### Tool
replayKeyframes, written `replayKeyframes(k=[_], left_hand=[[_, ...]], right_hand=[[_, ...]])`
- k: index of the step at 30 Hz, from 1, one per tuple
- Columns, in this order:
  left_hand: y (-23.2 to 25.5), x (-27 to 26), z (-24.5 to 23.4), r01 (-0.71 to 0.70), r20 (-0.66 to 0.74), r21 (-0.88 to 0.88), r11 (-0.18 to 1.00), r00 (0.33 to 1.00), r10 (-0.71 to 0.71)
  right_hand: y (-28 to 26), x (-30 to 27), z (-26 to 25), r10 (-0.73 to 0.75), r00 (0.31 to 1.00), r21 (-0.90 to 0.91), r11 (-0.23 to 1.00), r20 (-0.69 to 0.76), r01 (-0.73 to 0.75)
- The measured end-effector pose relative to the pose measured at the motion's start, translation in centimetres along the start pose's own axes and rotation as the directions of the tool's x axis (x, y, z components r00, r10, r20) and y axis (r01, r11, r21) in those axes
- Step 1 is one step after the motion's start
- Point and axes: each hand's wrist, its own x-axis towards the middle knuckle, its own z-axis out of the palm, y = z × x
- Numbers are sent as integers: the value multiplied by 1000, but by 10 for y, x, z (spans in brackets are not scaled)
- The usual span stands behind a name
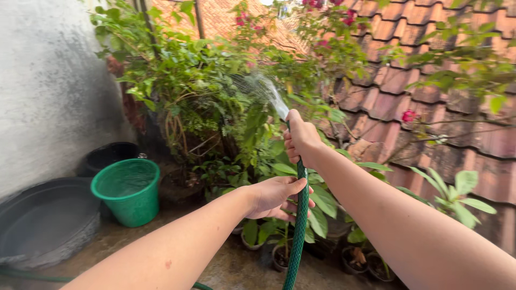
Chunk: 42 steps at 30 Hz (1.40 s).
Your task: The person shakes out a patterned cloth and drapes it over a small stool, then carries a potted flower arrangement and sets it on the stool. They then turn on a green hose, fill a green bucket, and water a row of potted plants along the balcony wall, moving the hose from plant to plant.
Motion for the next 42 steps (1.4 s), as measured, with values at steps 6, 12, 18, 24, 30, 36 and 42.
replayKeyframes(k=[6, 12, 18, 24, 30, 36, 42], left_hand=[[-5, 31, 57, -47, 8, -45, 998, 999, 48], [-2, 59, 117, -137, -123, -8, 991, 983, 135], [-10, 65, 158, -185, -155, 8, 983, 971, 184], [-40, 48, 194, -144, -185, -16, 989, 973, 139], [-47, 29, 211, -128, -221, 40, 991, 966, 133], [-46, 13, 221, -135, -238, 79, 988, 960, 150], [-53, -5, 236, -158, -230, 66, 985, 958, 169]], right_hand=[[6, -19, -59, 7, 1000, -30, 1000, 4, -7], [3, -43, -117, -166, 980, 53, 983, -113, 173], [6, -71, -147, -190, 976, 50, 979, -106, 196], [36, -102, -155, -120, 993, 37, 992, -13, 121], [44, -119, -157, -115, 993, 48, 992, 4, 115], [41, -137, -156, -125, 992, 76, 989, -34, 127], [44, -165, -153, -172, 982, 77, 981, -78, 178]])
